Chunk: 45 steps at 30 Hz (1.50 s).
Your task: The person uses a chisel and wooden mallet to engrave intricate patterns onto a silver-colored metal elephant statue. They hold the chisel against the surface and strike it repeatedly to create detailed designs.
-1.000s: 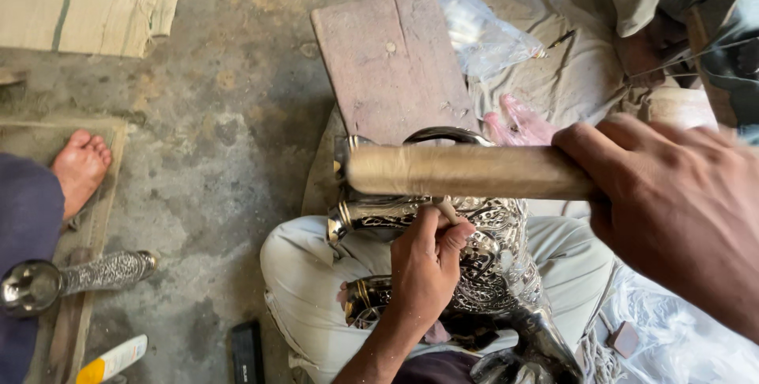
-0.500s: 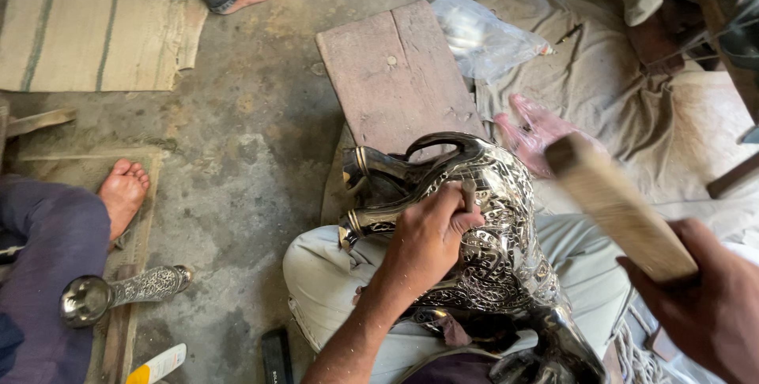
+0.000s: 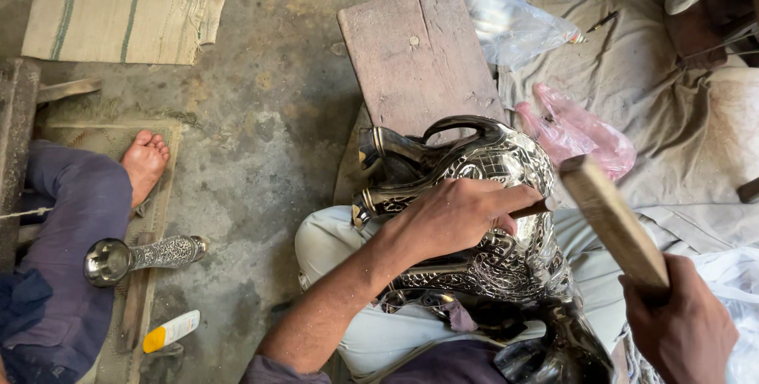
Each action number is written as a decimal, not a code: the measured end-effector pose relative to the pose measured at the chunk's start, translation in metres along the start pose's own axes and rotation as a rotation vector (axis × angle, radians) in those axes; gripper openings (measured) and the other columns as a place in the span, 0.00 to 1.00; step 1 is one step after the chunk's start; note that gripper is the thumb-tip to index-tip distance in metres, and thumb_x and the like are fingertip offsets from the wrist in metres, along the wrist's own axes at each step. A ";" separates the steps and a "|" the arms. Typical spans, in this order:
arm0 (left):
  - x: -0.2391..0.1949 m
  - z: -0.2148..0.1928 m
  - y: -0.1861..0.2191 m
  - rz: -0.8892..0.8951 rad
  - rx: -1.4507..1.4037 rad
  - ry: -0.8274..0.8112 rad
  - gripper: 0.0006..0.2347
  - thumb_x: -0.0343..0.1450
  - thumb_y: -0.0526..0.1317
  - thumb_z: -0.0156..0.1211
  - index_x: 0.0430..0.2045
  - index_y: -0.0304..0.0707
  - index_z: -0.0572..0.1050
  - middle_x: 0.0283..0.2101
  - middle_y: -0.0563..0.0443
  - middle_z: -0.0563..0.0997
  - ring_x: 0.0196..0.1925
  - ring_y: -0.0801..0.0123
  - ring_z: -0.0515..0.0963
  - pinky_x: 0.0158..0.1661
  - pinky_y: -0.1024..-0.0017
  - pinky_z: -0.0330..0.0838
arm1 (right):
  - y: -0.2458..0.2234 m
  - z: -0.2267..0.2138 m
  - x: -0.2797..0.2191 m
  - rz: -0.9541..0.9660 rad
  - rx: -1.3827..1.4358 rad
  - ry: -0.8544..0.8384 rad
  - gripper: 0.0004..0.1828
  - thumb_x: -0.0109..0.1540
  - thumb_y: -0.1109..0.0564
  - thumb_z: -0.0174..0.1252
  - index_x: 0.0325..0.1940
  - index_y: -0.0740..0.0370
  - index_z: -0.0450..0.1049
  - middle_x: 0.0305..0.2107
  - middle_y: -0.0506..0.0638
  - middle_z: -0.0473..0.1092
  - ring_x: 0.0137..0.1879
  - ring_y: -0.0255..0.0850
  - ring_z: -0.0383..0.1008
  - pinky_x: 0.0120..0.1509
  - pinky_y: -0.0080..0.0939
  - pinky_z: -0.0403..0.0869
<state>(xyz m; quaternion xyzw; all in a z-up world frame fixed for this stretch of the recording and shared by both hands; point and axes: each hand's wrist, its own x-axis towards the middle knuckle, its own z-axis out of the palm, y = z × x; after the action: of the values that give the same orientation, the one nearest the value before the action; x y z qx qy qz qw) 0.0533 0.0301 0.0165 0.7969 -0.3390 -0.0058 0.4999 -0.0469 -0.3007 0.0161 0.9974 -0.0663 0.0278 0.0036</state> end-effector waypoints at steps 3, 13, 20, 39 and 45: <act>0.000 -0.003 0.003 -0.008 -0.011 -0.015 0.15 0.74 0.30 0.58 0.54 0.48 0.74 0.35 0.49 0.84 0.37 0.65 0.88 0.35 0.66 0.82 | 0.009 0.004 0.006 0.005 -0.075 -0.074 0.23 0.62 0.45 0.67 0.56 0.58 0.73 0.32 0.53 0.78 0.36 0.49 0.80 0.37 0.50 0.76; -0.006 0.001 0.000 0.080 0.142 -0.040 0.22 0.71 0.24 0.52 0.56 0.57 0.73 0.34 0.55 0.83 0.37 0.66 0.86 0.34 0.70 0.83 | -0.010 -0.012 -0.005 -0.109 0.887 0.187 0.10 0.67 0.69 0.65 0.49 0.71 0.71 0.40 0.58 0.72 0.42 0.40 0.76 0.49 0.30 0.76; -0.008 0.014 -0.007 0.090 0.223 -0.053 0.22 0.74 0.25 0.52 0.59 0.59 0.70 0.33 0.55 0.82 0.30 0.70 0.84 0.27 0.78 0.82 | -0.035 -0.038 0.011 -0.156 0.377 0.208 0.15 0.57 0.62 0.70 0.47 0.66 0.76 0.38 0.55 0.77 0.43 0.42 0.79 0.48 0.37 0.77; -0.030 0.025 -0.007 -0.019 0.040 0.261 0.19 0.75 0.26 0.56 0.57 0.53 0.71 0.40 0.54 0.85 0.37 0.72 0.87 0.30 0.76 0.82 | -0.068 -0.073 0.040 -0.187 0.636 0.092 0.14 0.66 0.62 0.67 0.49 0.72 0.70 0.36 0.60 0.75 0.40 0.42 0.79 0.44 0.39 0.76; -0.032 0.028 -0.004 -0.074 -0.008 0.295 0.17 0.74 0.24 0.51 0.56 0.42 0.72 0.41 0.47 0.85 0.39 0.67 0.87 0.27 0.77 0.83 | -0.072 -0.086 0.084 -0.493 -0.081 0.043 0.13 0.58 0.65 0.66 0.46 0.66 0.76 0.30 0.56 0.75 0.32 0.45 0.77 0.40 0.44 0.77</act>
<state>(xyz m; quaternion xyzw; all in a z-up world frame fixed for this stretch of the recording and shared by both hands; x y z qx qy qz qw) 0.0210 0.0269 -0.0111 0.7992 -0.2324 0.0917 0.5468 0.0415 -0.2396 0.1065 0.9817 0.1778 0.0448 0.0516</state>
